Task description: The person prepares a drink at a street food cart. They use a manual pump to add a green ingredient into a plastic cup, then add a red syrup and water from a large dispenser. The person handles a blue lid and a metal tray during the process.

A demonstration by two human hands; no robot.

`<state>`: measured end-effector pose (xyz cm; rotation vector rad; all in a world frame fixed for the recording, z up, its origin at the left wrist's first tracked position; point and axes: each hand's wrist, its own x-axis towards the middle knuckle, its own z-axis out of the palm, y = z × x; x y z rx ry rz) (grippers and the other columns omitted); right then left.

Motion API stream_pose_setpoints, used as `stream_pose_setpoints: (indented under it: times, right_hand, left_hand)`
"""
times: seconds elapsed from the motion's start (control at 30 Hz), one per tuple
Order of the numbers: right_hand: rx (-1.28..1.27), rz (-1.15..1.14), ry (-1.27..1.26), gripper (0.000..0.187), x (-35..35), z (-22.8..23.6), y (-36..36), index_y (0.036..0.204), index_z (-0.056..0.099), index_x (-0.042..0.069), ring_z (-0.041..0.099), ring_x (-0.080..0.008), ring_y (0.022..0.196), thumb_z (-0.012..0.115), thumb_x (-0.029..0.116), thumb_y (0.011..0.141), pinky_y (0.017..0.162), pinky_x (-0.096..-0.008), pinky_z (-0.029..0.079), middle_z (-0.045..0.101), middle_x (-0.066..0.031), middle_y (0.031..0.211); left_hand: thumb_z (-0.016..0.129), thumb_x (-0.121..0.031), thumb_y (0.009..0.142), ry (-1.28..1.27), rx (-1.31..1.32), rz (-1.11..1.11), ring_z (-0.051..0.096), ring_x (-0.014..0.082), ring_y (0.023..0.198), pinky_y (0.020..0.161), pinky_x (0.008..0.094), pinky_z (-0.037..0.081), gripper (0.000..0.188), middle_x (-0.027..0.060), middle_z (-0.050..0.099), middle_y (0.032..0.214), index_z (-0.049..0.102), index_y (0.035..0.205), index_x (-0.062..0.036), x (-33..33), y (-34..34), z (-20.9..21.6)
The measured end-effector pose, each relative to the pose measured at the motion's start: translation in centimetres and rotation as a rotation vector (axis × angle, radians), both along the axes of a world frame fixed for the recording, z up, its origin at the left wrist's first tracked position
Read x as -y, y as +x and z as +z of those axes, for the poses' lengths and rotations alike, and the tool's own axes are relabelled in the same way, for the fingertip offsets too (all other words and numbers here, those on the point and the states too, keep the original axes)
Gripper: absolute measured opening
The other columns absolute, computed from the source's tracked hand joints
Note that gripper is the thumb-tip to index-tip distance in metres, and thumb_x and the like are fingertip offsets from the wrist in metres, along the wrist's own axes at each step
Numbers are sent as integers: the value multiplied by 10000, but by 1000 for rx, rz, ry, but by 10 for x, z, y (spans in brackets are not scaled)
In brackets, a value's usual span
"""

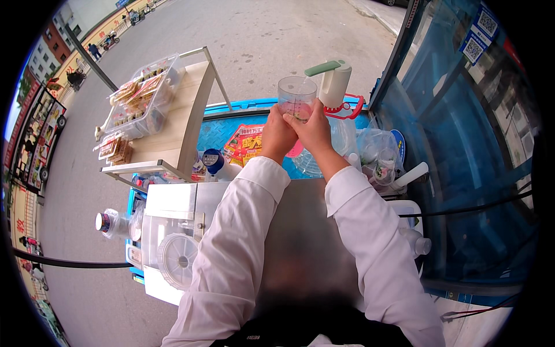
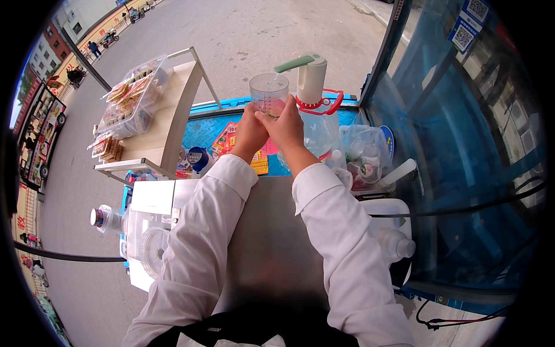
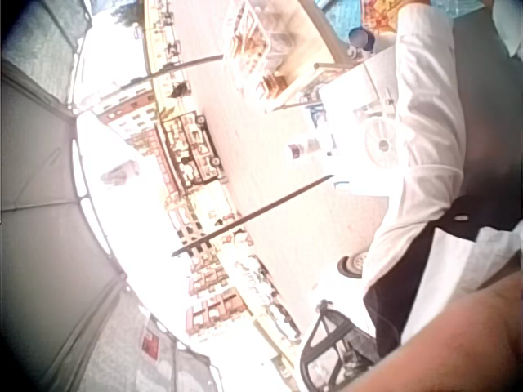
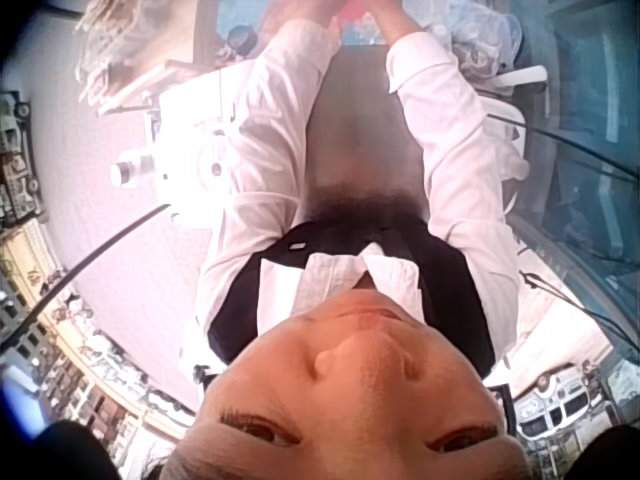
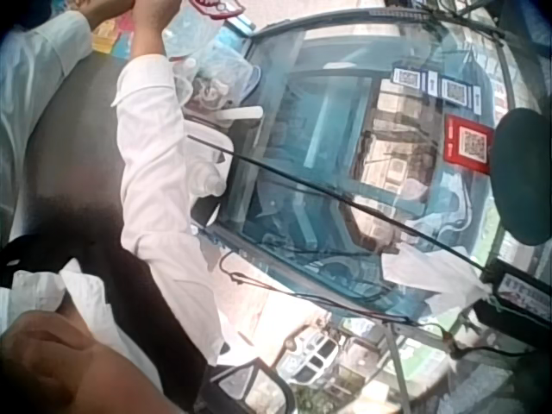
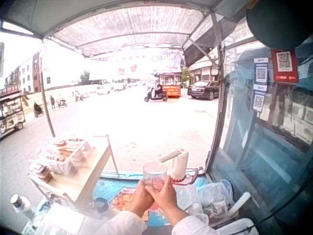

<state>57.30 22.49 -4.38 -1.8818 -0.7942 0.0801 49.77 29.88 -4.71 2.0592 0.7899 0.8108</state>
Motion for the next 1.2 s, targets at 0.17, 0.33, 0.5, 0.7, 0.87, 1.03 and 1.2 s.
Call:
stream_pose_setpoints:
  times: [0.17,0.33,0.5,0.7,0.87,1.03,1.2]
  right_hand:
    - [7,1,9,862,1,2,1,1321,339,-30,582,-381,1109,796,391,724,911,-421,490,554,-243,1230]
    - [13,-6,30,844,2,1,1,1301,354,-30,597,-366,1091,805,381,718,894,-415,500,561,-238,1219]
    - [11,-8,7,839,2,4,-1,1297,359,-31,593,-373,1094,807,379,716,894,-413,501,561,-237,1217]
    - [21,-13,2,838,2,4,-2,1295,357,-30,587,-381,1102,805,379,717,900,-420,497,557,-240,1222]
    - [43,-21,6,820,1,1,0,1287,361,-25,590,-390,1095,798,383,726,897,-422,497,565,-250,1211]
    - [87,-41,26,766,-2,-5,1,1260,384,-6,624,-378,1046,793,377,739,861,-417,509,604,-243,1157]
    - [31,-9,23,833,-2,-4,2,1304,351,-23,589,-390,1096,796,381,727,896,-424,495,565,-247,1214]
  left_hand:
    - [687,-285,792,-9,11,-3,602,431,1004,822,466,499,495,264,613,1086,491,1119,30,0,1,0]
    - [692,-285,790,-1,5,-4,601,429,1012,827,466,499,515,261,615,1095,489,1138,35,1,2,0]
    - [691,-289,790,18,13,-5,600,429,1020,831,464,500,535,262,613,1109,485,1154,45,-2,1,-3]
    - [691,-298,791,15,14,-4,606,429,1012,824,463,504,543,265,615,1107,486,1154,49,-2,1,-3]
    - [696,-312,788,-9,6,-2,606,430,1016,821,460,506,562,266,615,1113,485,1161,52,0,1,0]
    - [693,-311,789,17,9,-1,602,431,1025,834,456,504,601,268,611,1124,469,1200,65,-2,1,-2]
    - [692,-311,790,13,-19,8,599,432,1030,841,457,502,616,268,607,1132,461,1216,69,-2,1,-4]
